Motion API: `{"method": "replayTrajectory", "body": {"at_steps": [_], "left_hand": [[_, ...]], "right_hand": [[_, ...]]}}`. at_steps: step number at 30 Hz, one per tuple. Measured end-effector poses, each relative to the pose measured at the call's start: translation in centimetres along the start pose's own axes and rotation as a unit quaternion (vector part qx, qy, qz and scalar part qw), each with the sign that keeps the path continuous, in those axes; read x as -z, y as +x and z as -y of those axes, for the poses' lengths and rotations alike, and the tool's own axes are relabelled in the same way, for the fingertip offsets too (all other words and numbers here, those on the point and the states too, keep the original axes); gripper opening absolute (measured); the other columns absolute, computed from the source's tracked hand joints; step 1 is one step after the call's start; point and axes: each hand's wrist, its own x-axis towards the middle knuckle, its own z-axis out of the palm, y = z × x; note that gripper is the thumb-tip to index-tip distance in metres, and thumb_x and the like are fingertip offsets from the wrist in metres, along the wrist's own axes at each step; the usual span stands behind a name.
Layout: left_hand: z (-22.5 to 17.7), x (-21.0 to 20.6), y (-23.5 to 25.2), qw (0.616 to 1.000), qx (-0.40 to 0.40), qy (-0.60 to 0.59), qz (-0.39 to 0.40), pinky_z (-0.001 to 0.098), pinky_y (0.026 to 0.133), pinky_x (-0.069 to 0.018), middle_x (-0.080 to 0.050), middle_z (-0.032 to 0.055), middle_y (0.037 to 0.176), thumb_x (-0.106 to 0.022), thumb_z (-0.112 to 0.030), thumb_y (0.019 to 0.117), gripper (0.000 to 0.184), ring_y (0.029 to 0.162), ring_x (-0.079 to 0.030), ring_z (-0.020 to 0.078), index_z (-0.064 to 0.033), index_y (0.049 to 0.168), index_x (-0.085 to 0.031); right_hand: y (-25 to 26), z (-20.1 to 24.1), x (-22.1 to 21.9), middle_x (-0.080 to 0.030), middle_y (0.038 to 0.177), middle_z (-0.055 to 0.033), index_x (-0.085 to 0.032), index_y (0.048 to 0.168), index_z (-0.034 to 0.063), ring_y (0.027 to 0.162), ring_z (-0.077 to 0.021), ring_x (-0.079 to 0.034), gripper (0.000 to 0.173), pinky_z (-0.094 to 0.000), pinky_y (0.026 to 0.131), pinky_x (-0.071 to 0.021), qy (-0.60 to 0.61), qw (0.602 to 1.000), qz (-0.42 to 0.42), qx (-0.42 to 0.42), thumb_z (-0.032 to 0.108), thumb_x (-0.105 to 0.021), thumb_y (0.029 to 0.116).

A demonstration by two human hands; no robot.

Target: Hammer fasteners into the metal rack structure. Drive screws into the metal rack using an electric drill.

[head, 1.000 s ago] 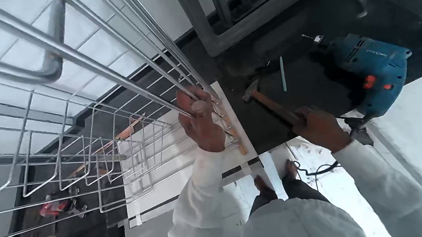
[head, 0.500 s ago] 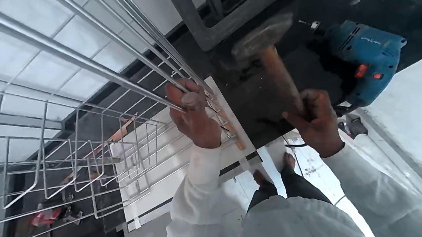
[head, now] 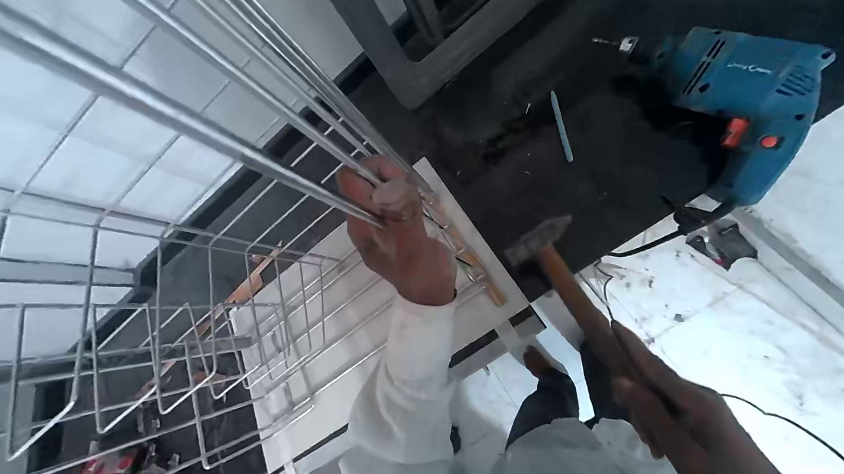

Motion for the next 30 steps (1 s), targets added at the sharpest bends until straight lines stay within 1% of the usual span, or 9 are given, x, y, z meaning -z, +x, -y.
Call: {"method": "replayTrajectory", "body": {"at_steps": [4, 7, 9, 12, 15, 16, 20, 24, 30], "left_hand": [[3.3, 4.4, 1.7, 0.967, -0.113, -0.096, 0.206, 0.0285, 0.059, -0.0549, -0.061, 0.0001, 0.091, -0.037, -0.031, 0.1116, 0.024, 0.067, -0.06, 0.012, -0.0111, 0.116, -0.049], [2.0, 2.1, 0.7, 0.998, -0.038, -0.044, 0.037, 0.0212, 0.051, -0.0479, -0.058, -0.01, 0.073, -0.037, -0.033, 0.1106, 0.023, 0.056, -0.053, 0.0042, -0.0186, 0.104, -0.054], [4.5, 6.1, 1.7, 0.989, -0.082, -0.04, 0.115, 0.0281, 0.054, -0.052, -0.058, 0.0012, 0.087, -0.03, -0.033, 0.1131, 0.031, 0.063, -0.055, 0.0132, -0.0091, 0.13, -0.04], [5.8, 7.3, 1.9, 0.992, -0.081, -0.03, 0.096, 0.0307, 0.055, -0.053, -0.061, 0.0045, 0.09, -0.034, -0.037, 0.1123, 0.04, 0.063, -0.057, 0.017, -0.0075, 0.14, -0.036], [6.1, 7.3, 2.1, 0.988, -0.092, -0.031, 0.119, 0.0302, 0.056, -0.0542, -0.061, 0.0042, 0.09, -0.035, -0.039, 0.1119, 0.039, 0.064, -0.058, 0.0158, -0.0073, 0.135, -0.037], [5.9, 7.1, 2.0, 0.985, -0.101, -0.039, 0.135, 0.0297, 0.058, -0.0548, -0.061, 0.0044, 0.092, -0.036, -0.037, 0.1118, 0.037, 0.066, -0.059, 0.0151, -0.0065, 0.133, -0.039], [-0.2, -0.2, 0.0, 1.0, 0.0, -0.009, -0.005, 0.015, 0.053, -0.0474, -0.052, -0.0163, 0.067, -0.047, -0.027, 0.1072, 0.015, 0.055, -0.05, -0.0041, -0.0212, 0.093, -0.049], [-0.7, -0.6, -0.1, 1.0, 0.004, 0.018, 0.001, 0.0165, 0.055, -0.0481, -0.051, -0.0162, 0.069, -0.052, -0.031, 0.1064, 0.017, 0.058, -0.051, -0.0039, -0.0198, 0.094, -0.048], [-0.9, -0.7, -0.2, 0.998, 0.02, 0.055, -0.019, 0.0161, 0.056, -0.0474, -0.051, -0.0173, 0.07, -0.056, -0.032, 0.1043, 0.018, 0.06, -0.05, -0.0049, -0.0214, 0.091, -0.05]], "right_hand": [[-1.2, -1.4, -1.6, -0.072, 0.09, -0.0104, -0.046, 0.154, 0.008, 0.055, -0.0133, -0.06, 0.053, -0.0332, 0.05, -0.0553, -0.034, 0.999, 0.005, -0.031, 0.029, -0.053, 0.1055], [-1.5, -1.6, -2.2, -0.072, 0.093, -0.0115, -0.046, 0.154, 0.0086, 0.055, -0.0126, -0.059, 0.053, -0.032, 0.051, -0.0538, -0.046, 0.998, -0.004, -0.036, 0.026, -0.052, 0.105], [-1.7, -1.6, -2.6, -0.071, 0.088, -0.0097, -0.045, 0.155, 0.0109, 0.053, -0.0122, -0.058, 0.053, -0.0319, 0.05, -0.0538, -0.037, 0.998, 0.008, -0.045, 0.027, -0.052, 0.1055], [-1.8, -1.8, -2.6, -0.072, 0.089, -0.01, -0.047, 0.155, 0.0129, 0.055, -0.0157, -0.06, 0.053, -0.0366, 0.052, -0.0554, -0.086, 0.996, 0.008, -0.036, 0.033, -0.052, 0.1054], [-1.3, -2.4, -1.2, -0.075, 0.097, -0.0135, -0.058, 0.144, 0.0063, 0.071, -0.0265, -0.072, 0.051, -0.0483, 0.062, -0.0601, -0.227, 0.972, -0.04, 0.036, 0.032, -0.054, 0.1003], [-0.9, -2.7, -0.4, -0.075, 0.094, -0.0149, -0.062, 0.138, 0.0032, 0.067, -0.0285, -0.071, 0.048, -0.0489, 0.057, -0.0588, -0.262, 0.961, -0.049, 0.074, 0.028, -0.056, 0.097], [1.7, -5.5, 4.0, -0.07, 0.095, -0.0099, -0.07, 0.12, 0.0137, 0.062, -0.0231, -0.066, 0.034, -0.0404, 0.048, -0.0546, -0.339, 0.913, -0.014, 0.225, 0.024, -0.054, 0.0922], [5.4, -4.8, 7.5, -0.071, 0.096, -0.0117, -0.066, 0.138, 0.0288, 0.066, -0.0278, -0.067, 0.042, -0.0415, 0.052, -0.054, -0.409, 0.852, 0.07, 0.319, 0.04, -0.048, 0.1019], [12.3, -3.2, 11.5, -0.061, 0.08, -0.0042, -0.063, 0.138, 0.0411, 0.065, -0.024, -0.062, 0.042, -0.0384, 0.052, -0.0489, -0.449, 0.762, 0.184, 0.428, 0.048, -0.04, 0.1033]]}}
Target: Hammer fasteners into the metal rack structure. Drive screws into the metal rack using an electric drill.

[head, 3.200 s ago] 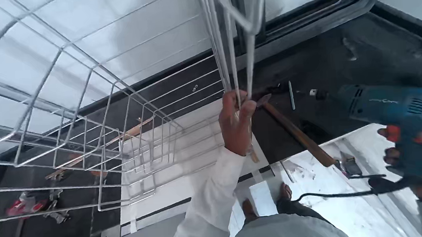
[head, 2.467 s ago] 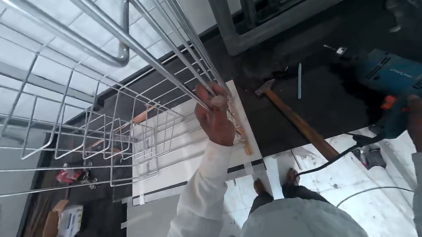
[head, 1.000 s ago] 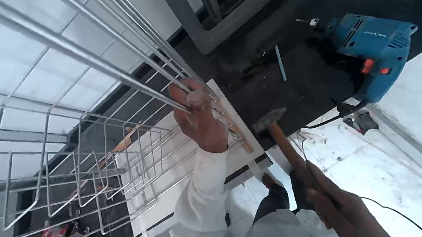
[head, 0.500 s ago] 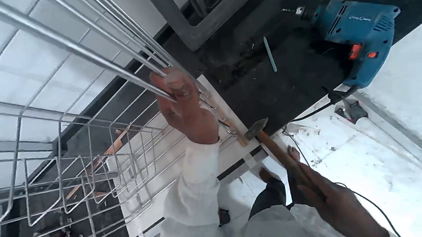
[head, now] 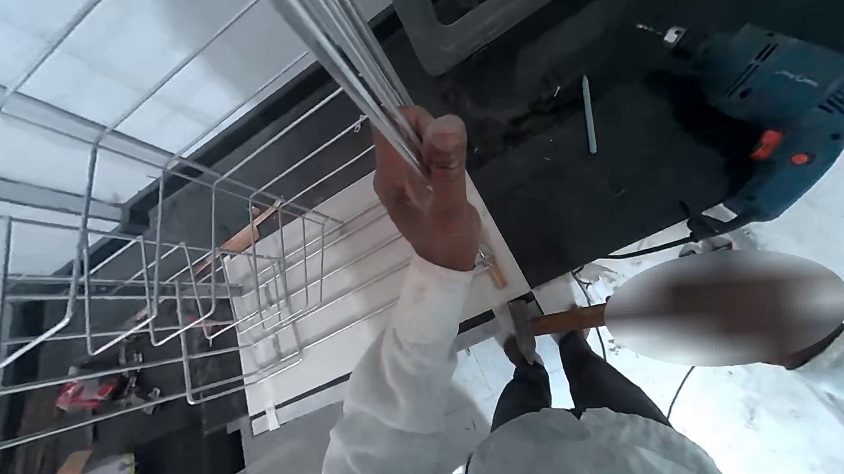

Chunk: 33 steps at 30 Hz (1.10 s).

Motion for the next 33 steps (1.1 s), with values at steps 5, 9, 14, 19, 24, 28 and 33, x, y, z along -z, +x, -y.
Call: {"method": "replayTrajectory", "body": {"at_steps": [5, 9, 14, 19, 24, 28, 33], "left_hand": [[0.0, -0.1, -0.1, 1.0, -0.001, -0.024, -0.009, 0.0147, 0.056, -0.0456, -0.052, -0.0183, 0.071, -0.061, -0.04, 0.1012, 0.022, 0.061, -0.05, -0.0065, -0.0221, 0.09, -0.052], [0.1, 0.0, -0.1, 1.0, 0.002, -0.024, -0.006, 0.0153, 0.056, -0.0458, -0.052, -0.0173, 0.071, -0.062, -0.045, 0.0999, 0.026, 0.06, -0.05, -0.0052, -0.0225, 0.089, -0.053], [0.1, 0.0, 0.0, 1.0, 0.015, -0.018, -0.013, 0.0161, 0.056, -0.0442, -0.051, -0.0174, 0.07, -0.06, -0.059, 0.0958, 0.038, 0.06, -0.05, -0.0042, -0.0225, 0.089, -0.055], [0.0, -0.2, -0.2, 1.0, 0.018, -0.006, -0.025, 0.0173, 0.057, -0.0455, -0.052, -0.017, 0.072, -0.059, -0.06, 0.096, 0.038, 0.061, -0.05, -0.0037, -0.0225, 0.09, -0.054], [0.0, 0.0, -0.1, 1.0, 0.014, 0.012, -0.011, 0.0176, 0.057, -0.0453, -0.052, -0.0166, 0.073, -0.057, -0.067, 0.0935, 0.044, 0.061, -0.049, -0.0033, -0.0229, 0.09, -0.054], [0.1, 0.0, -0.1, 1.0, 0.007, 0.013, -0.007, 0.0165, 0.056, -0.044, -0.051, -0.0162, 0.074, -0.056, -0.065, 0.0952, 0.043, 0.062, -0.049, -0.0037, -0.0221, 0.09, -0.053], [0.1, 0.1, 0.0, 1.0, 0.009, 0.008, 0.0, 0.0173, 0.057, -0.0449, -0.051, -0.0163, 0.072, -0.056, -0.067, 0.0937, 0.044, 0.061, -0.049, -0.003, -0.0229, 0.089, -0.055]], "right_hand": [[3.3, -3.5, 2.2, -0.065, 0.082, -0.0049, -0.068, 0.132, 0.0382, 0.069, -0.0261, -0.066, 0.037, -0.0407, 0.055, -0.0528, 0.017, 0.995, 0.043, 0.09, 0.041, -0.052, 0.0987], [5.4, -4.5, 2.2, -0.065, 0.085, -0.0107, -0.065, 0.14, 0.0341, 0.067, -0.0316, -0.066, 0.042, -0.0466, 0.051, -0.0533, 0.019, 0.994, 0.077, 0.079, 0.039, -0.051, 0.1], [6.3, -5.1, 3.2, -0.066, 0.086, -0.0103, -0.069, 0.132, 0.0341, 0.07, -0.0322, -0.067, 0.037, -0.0458, 0.052, -0.0535, 0.038, 0.986, 0.11, 0.118, 0.034, -0.061, 0.0952], [8.3, -6.0, 4.5, -0.066, 0.09, -0.014, -0.067, 0.135, 0.0339, 0.073, -0.0354, -0.067, 0.042, -0.0485, 0.052, -0.0532, 0.02, 0.981, 0.155, 0.116, 0.034, -0.068, 0.0936], [9.2, -6.7, 4.5, -0.067, 0.09, -0.0136, -0.067, 0.137, 0.0326, 0.075, -0.0357, -0.067, 0.042, -0.0501, 0.057, -0.0538, 0.032, 0.976, 0.185, 0.106, 0.032, -0.069, 0.0952], [9.0, -6.8, 4.3, -0.067, 0.091, -0.0128, -0.062, 0.141, 0.0365, 0.076, -0.0351, -0.067, 0.042, -0.0496, 0.057, -0.0544, 0.026, 0.975, 0.183, 0.126, 0.04, -0.059, 0.0993], [9.5, -6.4, 4.4, -0.068, 0.091, -0.0155, -0.065, 0.14, 0.0322, 0.074, -0.0373, -0.068, 0.046, -0.0514, 0.055, -0.0544, 0.026, 0.98, 0.165, 0.104, 0.034, -0.07, 0.0946]]}}
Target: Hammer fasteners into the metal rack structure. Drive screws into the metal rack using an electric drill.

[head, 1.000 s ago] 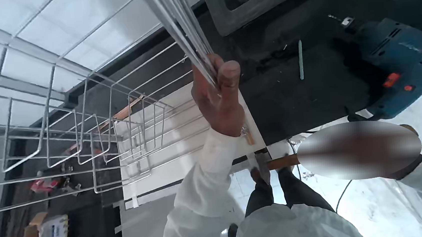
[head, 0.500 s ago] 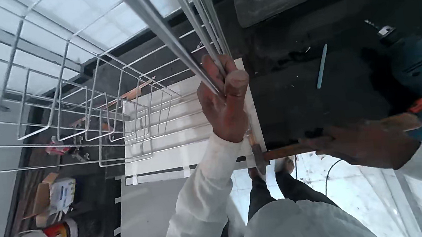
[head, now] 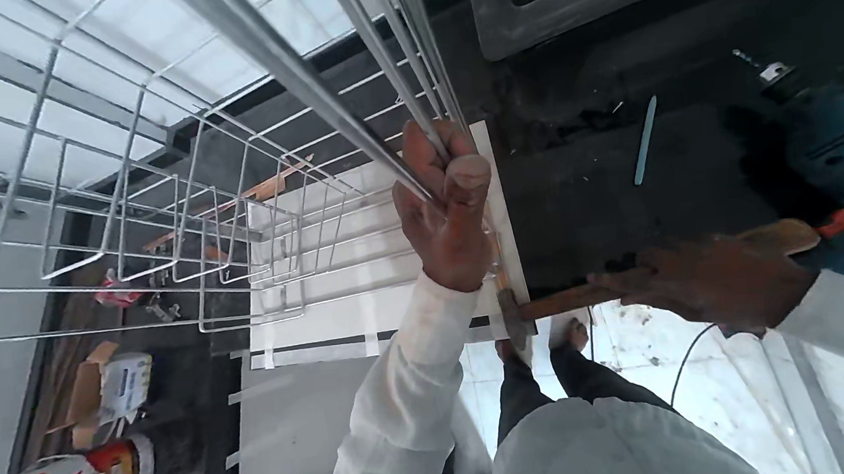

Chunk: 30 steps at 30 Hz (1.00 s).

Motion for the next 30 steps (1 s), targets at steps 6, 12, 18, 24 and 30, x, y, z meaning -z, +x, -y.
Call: {"method": "replayTrajectory", "body": {"at_steps": [6, 12, 18, 24, 30], "left_hand": [[0.0, -0.1, 0.0, 1.0, 0.011, -0.008, -0.005, 0.0167, 0.056, -0.044, -0.05, -0.0167, 0.072, -0.058, -0.067, 0.0927, 0.044, 0.061, -0.049, -0.0034, -0.0233, 0.089, -0.054], [0.0, 0.1, 0.0, 1.0, 0.001, -0.002, 0.0, 0.0168, 0.057, -0.0443, -0.05, -0.0169, 0.071, -0.056, -0.068, 0.0929, 0.045, 0.06, -0.049, -0.0037, -0.0234, 0.089, -0.054], [0.0, 0.2, 0.0, 1.0, 0.003, 0.002, 0.002, 0.0169, 0.057, -0.0446, -0.05, -0.0178, 0.072, -0.057, -0.065, 0.0945, 0.042, 0.061, -0.049, -0.0041, -0.0233, 0.091, -0.054], [0.1, 0.1, 0.0, 1.0, 0.007, 0.003, -0.006, 0.0168, 0.056, -0.0448, -0.051, -0.0178, 0.07, -0.057, -0.065, 0.0946, 0.042, 0.06, -0.049, -0.0043, -0.0236, 0.089, -0.054], [0.1, 0.2, 0.1, 1.0, 0.005, 0.0, 0.003, 0.0172, 0.057, -0.0445, -0.05, -0.0171, 0.071, -0.057, -0.066, 0.0935, 0.043, 0.061, -0.049, -0.0036, -0.0233, 0.089, -0.055]], "right_hand": [[0.2, -0.3, 0.9, -0.069, 0.099, -0.016, -0.06, 0.144, 0.0315, 0.083, -0.0379, -0.069, 0.046, -0.0523, 0.063, -0.0554, 0.02, 0.996, 0.083, -0.011, 0.033, -0.066, 0.0989], [-0.1, -0.3, 0.1, -0.067, 0.09, -0.0132, -0.063, 0.141, 0.0342, 0.071, -0.0344, -0.067, 0.044, -0.0499, 0.054, -0.0534, 0.015, 0.999, 0.023, 0.018, 0.037, -0.066, 0.0971], [0.7, -1.0, 0.4, -0.068, 0.098, -0.0148, -0.057, 0.147, 0.0359, 0.082, -0.0377, -0.068, 0.049, -0.0534, 0.061, -0.055, 0.006, 0.999, 0.048, 0.008, 0.038, -0.066, 0.0983], [0.8, -1.2, 0.5, -0.07, 0.095, -0.0123, -0.057, 0.147, 0.0353, 0.081, -0.0354, -0.069, 0.047, -0.0517, 0.061, -0.0551, 0.007, 0.997, 0.072, -0.009, 0.037, -0.064, 0.0998], [-1.3, 1.2, -1.1, -0.066, 0.085, -0.0145, -0.064, 0.14, 0.0294, 0.069, -0.0367, -0.066, 0.043, -0.0517, 0.051, -0.0519, 0.014, 0.999, -0.035, -0.006, 0.042, -0.056, 0.0999]]}}
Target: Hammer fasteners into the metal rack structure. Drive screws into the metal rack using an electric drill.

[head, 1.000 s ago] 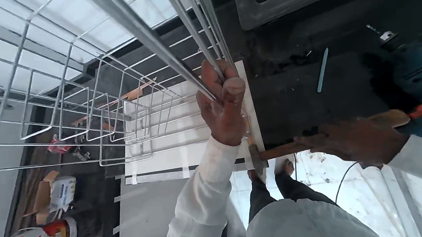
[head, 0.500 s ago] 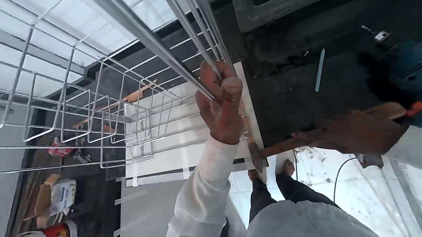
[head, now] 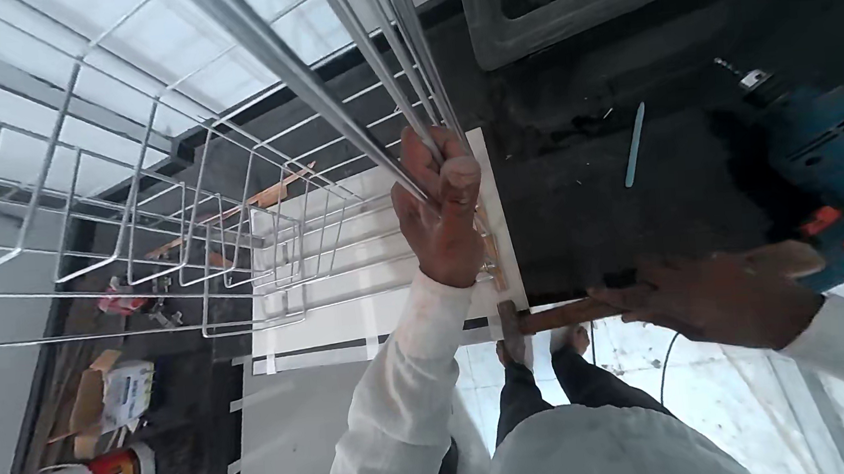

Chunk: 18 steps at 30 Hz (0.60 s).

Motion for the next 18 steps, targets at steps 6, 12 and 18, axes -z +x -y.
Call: {"method": "replayTrajectory", "body": {"at_steps": [6, 12, 18], "left_hand": [[0.0, 0.0, 0.0, 1.0, -0.001, -0.006, 0.005, 0.0162, 0.058, -0.0442, -0.05, -0.0174, 0.071, -0.059, -0.064, 0.0935, 0.041, 0.061, -0.049, -0.004, -0.0236, 0.09, -0.055], [0.2, 0.2, 0.1, 1.0, 0.007, -0.013, 0.008, 0.0183, 0.06, -0.0478, -0.055, -0.018, 0.074, -0.061, -0.066, 0.0914, 0.04, 0.064, -0.053, -0.003, -0.0258, 0.09, -0.059], [0.7, 0.6, 0.1, 0.998, -0.013, -0.05, 0.021, 0.0194, 0.058, -0.0482, -0.054, -0.0162, 0.072, -0.056, -0.059, 0.0971, 0.035, 0.061, -0.052, -0.001, -0.0244, 0.093, -0.057]], "right_hand": [[-4.6, 6.4, -3.3, -0.06, 0.068, 0.0034, -0.059, 0.137, 0.0145, 0.052, -0.0063, -0.056, 0.063, -0.0256, 0.048, -0.0505, 0.457, 0.84, -0.058, -0.287, 0.062, -0.036, 0.1039], [-1.4, 11.5, -4.0, -0.062, 0.075, 0.0051, -0.057, 0.127, 0.0129, 0.046, -0.0061, -0.056, 0.046, -0.023, 0.041, -0.0521, 0.699, 0.598, -0.115, -0.375, 0.05, -0.047, 0.103], [1.1, 15.6, -6.2, -0.065, 0.076, -0.0001, -0.023, 0.163, 0.0192, 0.046, -0.0108, -0.057, 0.059, -0.0269, 0.04, -0.0522, 0.722, 0.568, -0.161, -0.36, 0.031, -0.039, 0.1082]]}}
